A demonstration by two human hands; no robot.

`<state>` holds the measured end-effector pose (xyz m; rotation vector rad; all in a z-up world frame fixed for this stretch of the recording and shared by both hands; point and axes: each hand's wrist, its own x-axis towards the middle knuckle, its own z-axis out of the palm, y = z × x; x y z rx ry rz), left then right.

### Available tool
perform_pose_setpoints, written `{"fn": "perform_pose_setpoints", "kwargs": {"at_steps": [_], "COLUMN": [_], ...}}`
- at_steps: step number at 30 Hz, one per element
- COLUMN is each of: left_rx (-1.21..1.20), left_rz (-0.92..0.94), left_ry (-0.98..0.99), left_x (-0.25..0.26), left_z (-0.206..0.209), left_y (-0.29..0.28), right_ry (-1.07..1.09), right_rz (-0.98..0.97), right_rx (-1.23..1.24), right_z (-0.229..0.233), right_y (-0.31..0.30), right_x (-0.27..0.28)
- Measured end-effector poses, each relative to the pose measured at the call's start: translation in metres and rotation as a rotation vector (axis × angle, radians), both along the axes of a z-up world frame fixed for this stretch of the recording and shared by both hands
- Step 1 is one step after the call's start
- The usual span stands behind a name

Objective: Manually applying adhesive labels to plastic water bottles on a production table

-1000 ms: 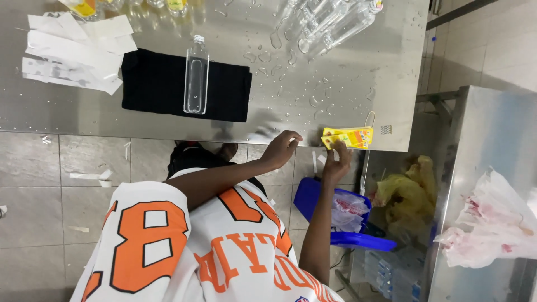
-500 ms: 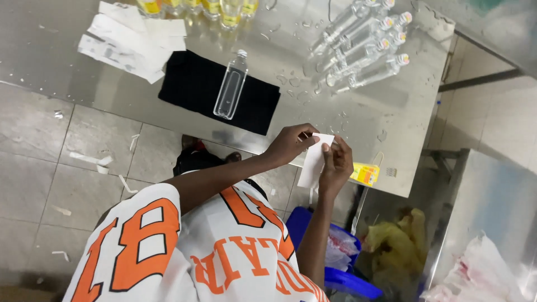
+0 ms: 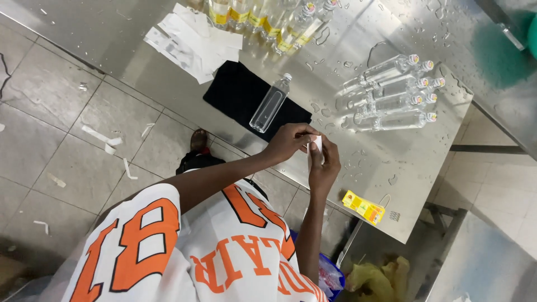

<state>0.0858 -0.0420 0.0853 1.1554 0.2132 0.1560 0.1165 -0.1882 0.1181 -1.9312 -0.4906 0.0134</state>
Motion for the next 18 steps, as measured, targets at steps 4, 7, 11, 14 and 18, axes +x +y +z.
{"fn": "perform_pose_setpoints", "kwargs": {"at_steps": [4,7,11,14,18], "left_rx": [-0.023,-0.004,0.065,0.067,0.078], "left_rz": [0.007,-0.01,-0.053,-0.063,-0.062], "left_ry": [-0.019,-0.013,-0.018,0.009,0.058], "left_x": [-0.004,-0.006,-0.009,-0.01,-0.006], "left_z": [-0.003,-0.011,-0.009,-0.006,-0.029], "left_y": [0.021,0.028,0.045,0.054,0.063], "right_ry": [0.132,0.194,0.202,0.213,0.24], "right_rz": [-0.043,-0.11,-0.195,-0.236,-0.303], "right_rx": [0.06,0.091,0.099,0.092,0.177], "right_z": [-0.002,-0.006,0.017,0.006,-0.006], "right_y": [0.019,0.03,0.058,0.063,0.077], "right_x": [0.003,0.002,-0.006,-0.006,-0.006]}}
